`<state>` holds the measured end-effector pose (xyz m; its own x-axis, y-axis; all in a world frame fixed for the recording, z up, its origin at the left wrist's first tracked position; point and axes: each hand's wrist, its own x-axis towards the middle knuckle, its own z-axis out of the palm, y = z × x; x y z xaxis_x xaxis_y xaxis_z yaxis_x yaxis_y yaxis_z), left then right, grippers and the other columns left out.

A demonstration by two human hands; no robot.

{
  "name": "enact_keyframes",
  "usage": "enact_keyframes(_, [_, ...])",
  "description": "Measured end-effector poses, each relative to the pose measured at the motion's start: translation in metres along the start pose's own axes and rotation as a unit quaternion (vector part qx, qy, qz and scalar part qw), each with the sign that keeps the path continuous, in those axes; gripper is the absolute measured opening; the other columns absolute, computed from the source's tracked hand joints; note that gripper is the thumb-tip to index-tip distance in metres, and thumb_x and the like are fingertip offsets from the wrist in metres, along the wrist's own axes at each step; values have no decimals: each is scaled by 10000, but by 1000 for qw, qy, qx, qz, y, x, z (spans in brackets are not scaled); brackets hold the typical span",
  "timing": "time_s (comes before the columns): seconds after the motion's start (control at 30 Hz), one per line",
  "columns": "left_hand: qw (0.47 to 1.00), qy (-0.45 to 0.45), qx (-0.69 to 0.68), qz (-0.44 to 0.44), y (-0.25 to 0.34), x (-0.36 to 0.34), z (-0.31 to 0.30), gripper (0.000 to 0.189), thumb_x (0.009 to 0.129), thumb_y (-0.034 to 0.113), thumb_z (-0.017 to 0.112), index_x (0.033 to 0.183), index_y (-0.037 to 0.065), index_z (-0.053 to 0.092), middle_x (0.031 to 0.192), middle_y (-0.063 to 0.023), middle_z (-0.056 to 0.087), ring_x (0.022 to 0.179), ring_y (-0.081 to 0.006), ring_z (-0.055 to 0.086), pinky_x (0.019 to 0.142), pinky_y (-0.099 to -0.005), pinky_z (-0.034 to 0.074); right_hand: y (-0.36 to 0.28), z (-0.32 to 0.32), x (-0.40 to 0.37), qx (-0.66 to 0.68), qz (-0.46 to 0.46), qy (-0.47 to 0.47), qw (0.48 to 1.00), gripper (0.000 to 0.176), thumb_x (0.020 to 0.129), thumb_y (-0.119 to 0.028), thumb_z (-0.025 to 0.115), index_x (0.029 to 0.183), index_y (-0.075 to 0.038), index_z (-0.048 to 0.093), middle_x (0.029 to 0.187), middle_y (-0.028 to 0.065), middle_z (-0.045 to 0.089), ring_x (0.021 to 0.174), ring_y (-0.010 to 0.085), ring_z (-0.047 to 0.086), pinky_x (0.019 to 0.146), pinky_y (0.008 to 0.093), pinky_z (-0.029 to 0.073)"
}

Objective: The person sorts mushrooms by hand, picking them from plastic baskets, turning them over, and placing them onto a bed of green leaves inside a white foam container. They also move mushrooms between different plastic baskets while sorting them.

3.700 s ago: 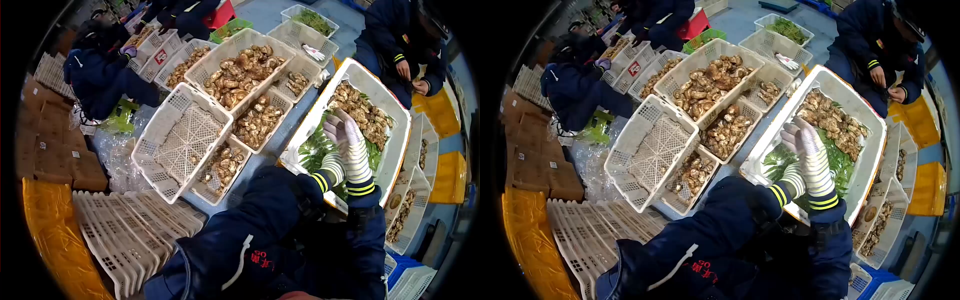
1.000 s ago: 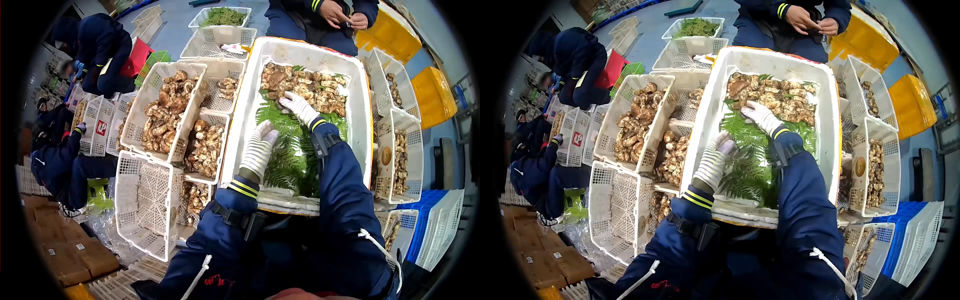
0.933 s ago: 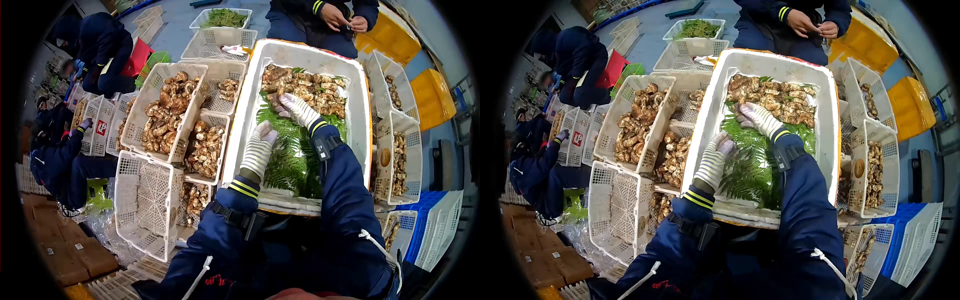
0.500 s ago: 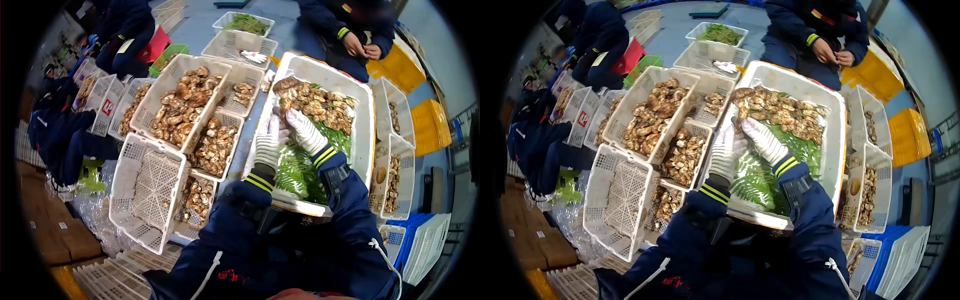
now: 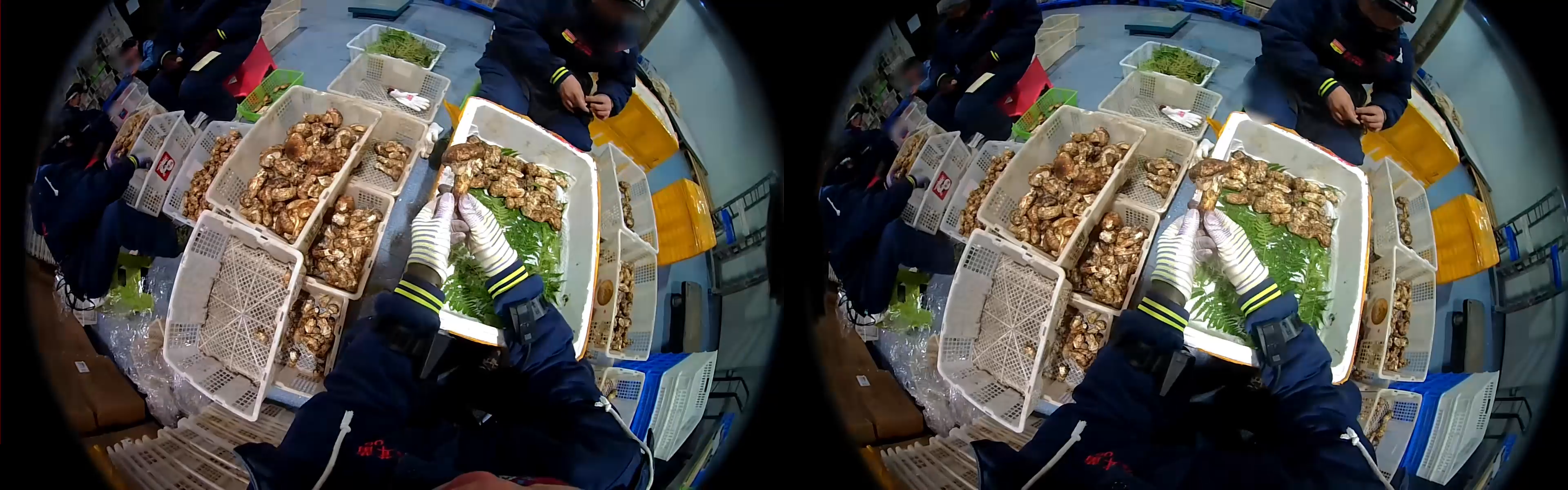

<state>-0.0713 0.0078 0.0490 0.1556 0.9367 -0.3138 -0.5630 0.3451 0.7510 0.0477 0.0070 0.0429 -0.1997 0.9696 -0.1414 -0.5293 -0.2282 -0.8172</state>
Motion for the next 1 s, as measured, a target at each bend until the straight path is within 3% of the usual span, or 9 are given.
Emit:
enact_keyframes(0.13, [996,49,57,44,-1,2,7,274,968,268,644,1094,25,636,830,-14,664,655,-79,615,574,-215,494,-13,14,-8,-259,-100,134,951,458,973,-335,638,1279,-1,570,992,29,664,827,85,606,736,234,504])
enact_keyframes(0.2, [988,57,99,101,-7,4,10,289,955,238,664,1114,0,626,826,-19,663,637,-74,594,564,-216,484,-15,-4,-1,-296,-96,143,939,480,967,-313,650,1276,46,570,1013,58,682,873,81,609,776,224,496])
enact_keyframes(0.37, [886,106,397,215,-18,1,18,369,874,271,718,1109,-11,684,937,-163,718,777,-254,675,740,-333,529,-28,-8,-12,-500,-161,264,809,326,915,-310,719,950,14,706,721,12,650,652,57,496,602,236,441])
enact_keyframes(0.4, [876,108,421,210,-18,-2,23,375,862,288,724,1107,6,692,947,-176,715,791,-273,678,749,-337,532,-30,-10,-14,-477,-158,273,820,463,878,-471,714,935,-11,709,680,55,648,611,112,553,602,276,469])
enact_keyframes(0.5, [853,100,451,242,-28,2,24,412,842,308,739,1111,-1,688,989,-181,712,852,-298,681,796,-367,528,-35,-16,-15,-501,-159,316,790,560,879,-560,667,931,-4,709,680,82,660,603,157,563,613,305,476])
enact_keyframes(0.67, [779,110,510,347,-38,5,24,396,838,247,775,1101,-37,688,654,-36,578,573,-118,504,553,-273,442,-41,-27,-14,-501,-112,316,798,581,924,-574,585,843,-10,695,665,115,661,575,200,568,596,334,467])
enact_keyframes(0.77, [771,119,524,341,-34,-2,30,389,835,244,776,1097,-31,692,656,-32,576,576,-110,503,552,-273,440,-41,-33,-14,-506,-112,297,802,522,954,-503,582,852,-4,697,667,115,669,546,182,578,573,330,459])
enact_keyframes(0.87, [819,126,478,291,-34,-3,31,379,834,253,781,1082,-22,698,644,-23,564,579,-101,498,553,-258,433,-32,-31,-11,-416,-187,283,843,467,955,-441,612,914,15,703,651,90,664,563,139,575,570,305,461])
enact_keyframes(1.0, [917,99,327,207,-31,-1,32,369,882,183,754,1128,-71,649,816,-52,651,696,-83,565,628,-233,482,-37,-26,-15,-349,-141,242,894,415,953,-325,654,1069,73,669,812,91,708,687,98,591,639,270,490])
